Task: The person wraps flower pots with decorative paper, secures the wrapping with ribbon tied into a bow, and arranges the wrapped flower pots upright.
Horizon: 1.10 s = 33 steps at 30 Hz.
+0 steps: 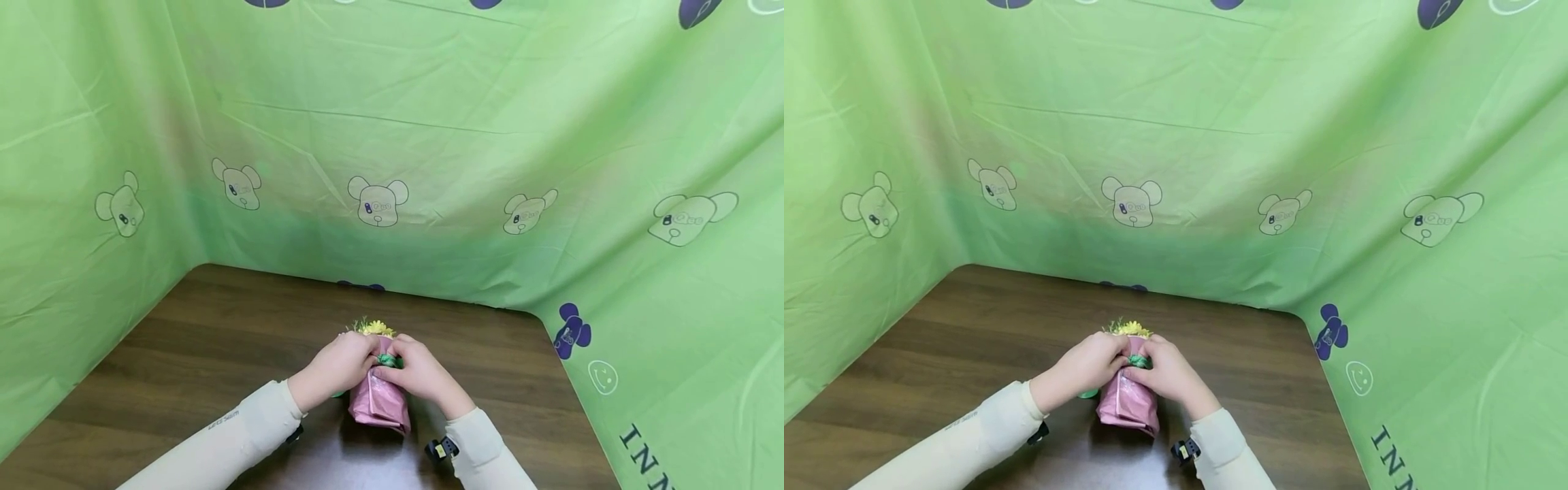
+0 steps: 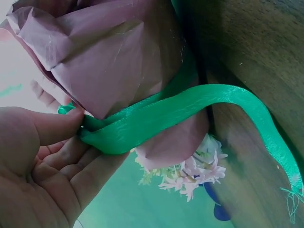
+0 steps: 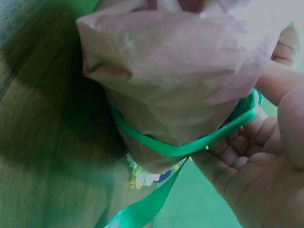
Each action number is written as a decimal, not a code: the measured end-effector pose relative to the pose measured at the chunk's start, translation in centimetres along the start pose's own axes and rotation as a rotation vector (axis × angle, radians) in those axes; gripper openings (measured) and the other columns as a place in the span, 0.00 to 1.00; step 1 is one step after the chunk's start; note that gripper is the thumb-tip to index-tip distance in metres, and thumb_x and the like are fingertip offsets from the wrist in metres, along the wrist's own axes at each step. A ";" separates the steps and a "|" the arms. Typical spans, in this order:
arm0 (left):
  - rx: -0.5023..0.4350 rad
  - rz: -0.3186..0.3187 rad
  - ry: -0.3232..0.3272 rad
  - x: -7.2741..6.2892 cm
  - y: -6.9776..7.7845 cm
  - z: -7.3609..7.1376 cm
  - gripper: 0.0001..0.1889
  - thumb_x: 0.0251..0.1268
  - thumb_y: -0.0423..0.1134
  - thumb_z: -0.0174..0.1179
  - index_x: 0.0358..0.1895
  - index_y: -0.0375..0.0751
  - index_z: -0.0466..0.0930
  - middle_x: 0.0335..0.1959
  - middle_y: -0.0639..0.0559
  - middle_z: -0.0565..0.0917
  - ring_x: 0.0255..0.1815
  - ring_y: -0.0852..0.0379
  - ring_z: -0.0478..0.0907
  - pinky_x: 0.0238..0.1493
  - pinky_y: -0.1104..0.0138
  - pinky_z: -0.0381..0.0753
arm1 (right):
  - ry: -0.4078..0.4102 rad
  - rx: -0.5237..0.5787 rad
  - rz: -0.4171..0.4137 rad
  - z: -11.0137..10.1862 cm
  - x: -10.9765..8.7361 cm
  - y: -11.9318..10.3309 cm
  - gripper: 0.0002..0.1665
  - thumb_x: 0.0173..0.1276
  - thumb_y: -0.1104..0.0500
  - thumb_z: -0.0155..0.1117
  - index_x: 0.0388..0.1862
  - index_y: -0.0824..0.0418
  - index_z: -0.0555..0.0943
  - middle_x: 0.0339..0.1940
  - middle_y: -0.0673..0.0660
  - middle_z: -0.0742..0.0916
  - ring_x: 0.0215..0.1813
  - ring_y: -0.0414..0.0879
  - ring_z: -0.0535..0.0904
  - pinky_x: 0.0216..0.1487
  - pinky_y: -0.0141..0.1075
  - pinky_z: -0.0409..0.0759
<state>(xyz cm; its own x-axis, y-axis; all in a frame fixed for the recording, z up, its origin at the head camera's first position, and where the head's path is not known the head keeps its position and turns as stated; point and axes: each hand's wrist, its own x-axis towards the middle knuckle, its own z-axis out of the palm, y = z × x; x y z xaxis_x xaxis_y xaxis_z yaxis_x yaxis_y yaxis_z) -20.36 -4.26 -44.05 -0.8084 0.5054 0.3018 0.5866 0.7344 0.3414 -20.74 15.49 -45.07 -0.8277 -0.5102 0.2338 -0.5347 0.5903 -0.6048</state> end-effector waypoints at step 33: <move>-0.029 -0.013 -0.025 -0.1 0.0 -0.1 0.13 0.68 0.37 0.67 0.26 0.53 0.74 0.21 0.63 0.74 0.25 0.63 0.71 0.28 0.69 0.73 | 0.151 0.172 0.173 -1.6 -0.9 -1.0 0.06 0.68 0.67 0.62 0.38 0.59 0.85 0.31 0.50 0.85 0.33 0.41 0.78 0.35 0.31 0.76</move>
<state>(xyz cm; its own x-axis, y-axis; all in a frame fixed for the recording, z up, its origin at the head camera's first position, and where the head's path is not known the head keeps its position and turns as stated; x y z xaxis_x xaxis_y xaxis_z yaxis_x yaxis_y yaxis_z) -20.31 -4.31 -44.00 -0.8167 0.5071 0.2753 0.5769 0.7279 0.3707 -19.74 16.32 -43.43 -0.9271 -0.3042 0.2191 -0.3571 0.5390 -0.7629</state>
